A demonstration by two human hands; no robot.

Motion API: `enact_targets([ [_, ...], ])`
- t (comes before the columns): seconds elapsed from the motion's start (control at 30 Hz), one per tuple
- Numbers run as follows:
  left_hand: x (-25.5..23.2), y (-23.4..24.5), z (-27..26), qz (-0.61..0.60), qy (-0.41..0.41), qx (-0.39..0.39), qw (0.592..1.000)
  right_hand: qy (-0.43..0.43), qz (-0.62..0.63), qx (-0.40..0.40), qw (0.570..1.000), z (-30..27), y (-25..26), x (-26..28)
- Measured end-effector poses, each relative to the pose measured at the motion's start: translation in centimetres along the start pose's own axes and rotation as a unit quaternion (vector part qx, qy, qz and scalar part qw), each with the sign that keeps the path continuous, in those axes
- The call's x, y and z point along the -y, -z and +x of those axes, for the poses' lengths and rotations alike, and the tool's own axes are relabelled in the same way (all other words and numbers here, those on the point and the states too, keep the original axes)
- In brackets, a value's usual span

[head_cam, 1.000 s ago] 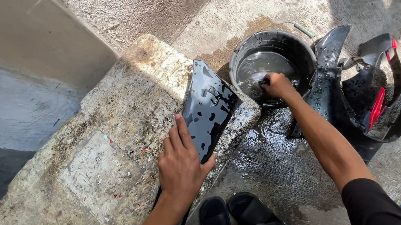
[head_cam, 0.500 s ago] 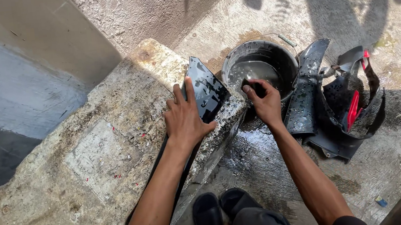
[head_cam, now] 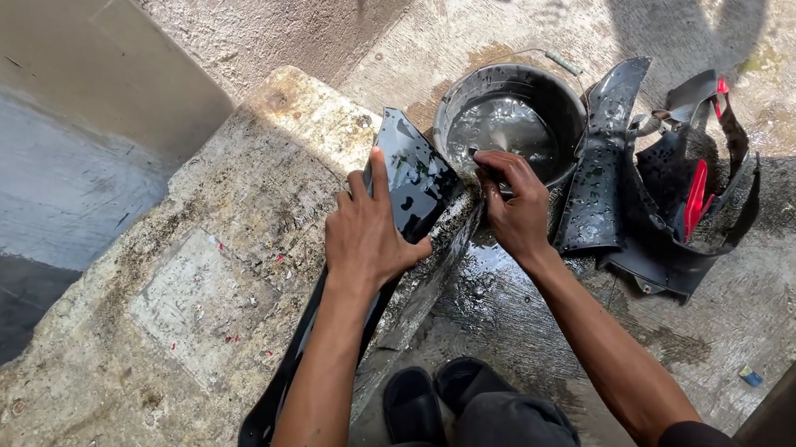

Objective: Wet sanding a plastic motorcycle fairing component using sandpaper and water

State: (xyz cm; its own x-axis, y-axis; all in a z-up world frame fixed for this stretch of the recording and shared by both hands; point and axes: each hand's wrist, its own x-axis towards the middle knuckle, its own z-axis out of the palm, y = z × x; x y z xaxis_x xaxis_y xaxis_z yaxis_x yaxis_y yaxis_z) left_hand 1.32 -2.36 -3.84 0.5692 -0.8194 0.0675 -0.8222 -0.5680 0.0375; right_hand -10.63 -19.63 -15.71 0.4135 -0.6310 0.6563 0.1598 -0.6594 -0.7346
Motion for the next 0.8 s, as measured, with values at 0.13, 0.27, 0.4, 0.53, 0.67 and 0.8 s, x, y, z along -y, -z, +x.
enact_targets([
  [0.13, -0.9, -0.5, -0.7, 0.044, -0.004, -0.009, 0.999, 0.044, -0.015, 0.038, 0.998, -1.1, -1.2, 0.3],
  [0.27, -1.0, -0.4, -0.6, 0.047, 0.005, -0.009, 0.999, 0.080, -0.018, 0.035, 0.996, -2.0, -1.9, -1.0],
  [0.4, -1.3, -0.1, -0.8, 0.047, 0.009, -0.008, 0.999, 0.108, -0.062, -0.017, 0.992, -2.6, -2.5, -1.1],
  [0.53, -1.2, 0.1, -0.7, 0.054, 0.011, -0.001, 0.999, 0.146, -0.087, -0.017, 0.985, -3.4, -3.1, 1.9],
  [0.67, -1.2, -0.2, -0.7, 0.067, 0.009, -0.005, 0.998, 0.200, -0.059, -0.049, 0.977, -2.9, -3.5, 2.7],
  [0.8, -1.3, 0.2, -0.9, 0.048, 0.004, -0.010, 0.999, 0.161, -0.014, -0.096, 0.982, -2.7, -4.3, -3.9],
])
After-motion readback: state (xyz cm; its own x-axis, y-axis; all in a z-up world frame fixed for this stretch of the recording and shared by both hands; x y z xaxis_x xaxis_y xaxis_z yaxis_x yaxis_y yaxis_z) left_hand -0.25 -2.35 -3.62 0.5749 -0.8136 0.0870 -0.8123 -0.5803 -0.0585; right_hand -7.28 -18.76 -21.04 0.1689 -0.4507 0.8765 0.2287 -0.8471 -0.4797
